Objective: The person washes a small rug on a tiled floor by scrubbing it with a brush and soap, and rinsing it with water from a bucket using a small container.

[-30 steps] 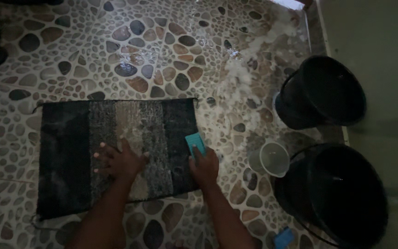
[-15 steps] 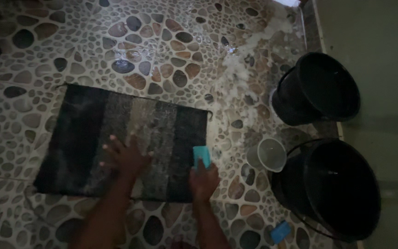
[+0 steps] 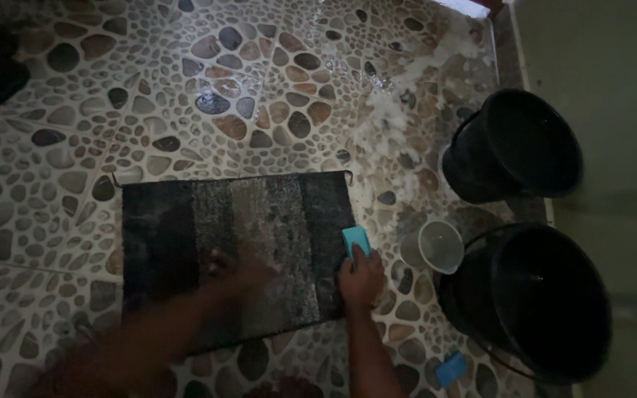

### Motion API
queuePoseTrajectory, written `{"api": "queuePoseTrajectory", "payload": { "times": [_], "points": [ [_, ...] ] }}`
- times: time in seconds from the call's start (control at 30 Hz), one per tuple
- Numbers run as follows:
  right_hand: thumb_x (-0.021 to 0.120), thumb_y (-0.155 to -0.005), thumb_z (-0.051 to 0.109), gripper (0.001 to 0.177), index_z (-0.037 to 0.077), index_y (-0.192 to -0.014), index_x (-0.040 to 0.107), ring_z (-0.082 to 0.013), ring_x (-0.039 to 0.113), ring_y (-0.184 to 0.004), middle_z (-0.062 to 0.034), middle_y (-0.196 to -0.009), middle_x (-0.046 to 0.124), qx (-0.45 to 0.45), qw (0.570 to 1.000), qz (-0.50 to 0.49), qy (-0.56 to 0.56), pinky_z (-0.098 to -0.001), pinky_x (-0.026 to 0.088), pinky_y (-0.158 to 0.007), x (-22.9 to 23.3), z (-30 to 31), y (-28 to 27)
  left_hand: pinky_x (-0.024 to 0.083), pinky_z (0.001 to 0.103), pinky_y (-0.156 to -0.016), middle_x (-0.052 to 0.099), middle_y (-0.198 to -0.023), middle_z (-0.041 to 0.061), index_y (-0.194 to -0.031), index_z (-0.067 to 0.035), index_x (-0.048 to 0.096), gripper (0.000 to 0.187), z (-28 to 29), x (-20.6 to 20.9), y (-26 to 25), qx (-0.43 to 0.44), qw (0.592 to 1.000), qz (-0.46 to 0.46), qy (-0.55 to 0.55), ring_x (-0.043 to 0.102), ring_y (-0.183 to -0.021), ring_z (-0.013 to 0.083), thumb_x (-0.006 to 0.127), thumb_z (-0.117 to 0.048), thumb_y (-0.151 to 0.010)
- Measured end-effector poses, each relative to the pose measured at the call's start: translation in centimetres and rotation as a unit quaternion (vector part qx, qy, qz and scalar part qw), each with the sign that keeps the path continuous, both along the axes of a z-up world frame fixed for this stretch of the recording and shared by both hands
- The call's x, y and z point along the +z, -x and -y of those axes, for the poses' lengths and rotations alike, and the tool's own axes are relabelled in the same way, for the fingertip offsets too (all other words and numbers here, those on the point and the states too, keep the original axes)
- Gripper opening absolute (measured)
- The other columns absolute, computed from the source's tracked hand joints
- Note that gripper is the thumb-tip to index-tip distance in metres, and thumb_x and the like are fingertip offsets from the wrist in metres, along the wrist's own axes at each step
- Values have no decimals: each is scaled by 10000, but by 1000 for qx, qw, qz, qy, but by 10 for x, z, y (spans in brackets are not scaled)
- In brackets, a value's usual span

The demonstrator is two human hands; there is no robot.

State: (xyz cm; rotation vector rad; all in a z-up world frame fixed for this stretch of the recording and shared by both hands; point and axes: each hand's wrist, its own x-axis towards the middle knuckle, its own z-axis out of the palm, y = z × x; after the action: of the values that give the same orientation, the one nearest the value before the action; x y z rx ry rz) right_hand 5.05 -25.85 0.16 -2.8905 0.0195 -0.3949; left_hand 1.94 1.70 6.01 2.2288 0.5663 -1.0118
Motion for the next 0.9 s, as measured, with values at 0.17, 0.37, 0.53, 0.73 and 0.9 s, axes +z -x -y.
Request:
{"api": "queuePoseTrajectory", "payload": {
  "times": [0.17,0.37,0.53,0.73,0.9],
  "points": [
    [754,-838,284,538,125,-1344,669,-510,566,-1098,-325,-1306,573,-26,999,-14,-25,-617,448,-922,-1,-28,-14,408,556,-1157,423,-1544,144,-1544,-181,414,867,-161,5,-19,-213,976,46,14,446,-1394,365,720,-598,-848],
    [723,-917,341,458,130,-1318,658,-486,578,-1162,-297,-1288,596,69,989,93,-96,-595,469,-972,30,-114,-46,318,533,-1216,201,-1682,127,-1610,-181,262,990,-238,-72,-39,-155,973,103,-134,220,-1544,377,804,-538,-862],
    [712,-932,380,552,104,-1393,586,-486,564,-1131,-316,-1340,538,174,961,-113,-183,-609,471,-893,24,-188,-76,307,714,-1162,-21,-1733,85,-1646,-299,80,1233,-206,-80,-40,-191,960,125,-165,48,-1573,423,915,-454,-751],
    [673,-965,407,479,154,-1370,630,-481,593,-1205,-274,-1323,590,249,959,-106,-84,-584,498,-996,-10,-258,-84,334,751,-1123,30,-1735,80,-1644,-308,100,1278,-197,-76,-36,-160,961,153,-166,85,-1571,449,944,-405,-689],
    [687,-937,379,595,72,-1429,556,-538,543,-1222,-357,-1384,525,293,951,-91,-47,-642,457,-920,-4,-255,-81,298,699,-1200,37,-1702,98,-1590,-277,172,1289,-202,-95,-37,-193,934,237,-185,86,-1550,460,983,-353,-591]
  ]
}}
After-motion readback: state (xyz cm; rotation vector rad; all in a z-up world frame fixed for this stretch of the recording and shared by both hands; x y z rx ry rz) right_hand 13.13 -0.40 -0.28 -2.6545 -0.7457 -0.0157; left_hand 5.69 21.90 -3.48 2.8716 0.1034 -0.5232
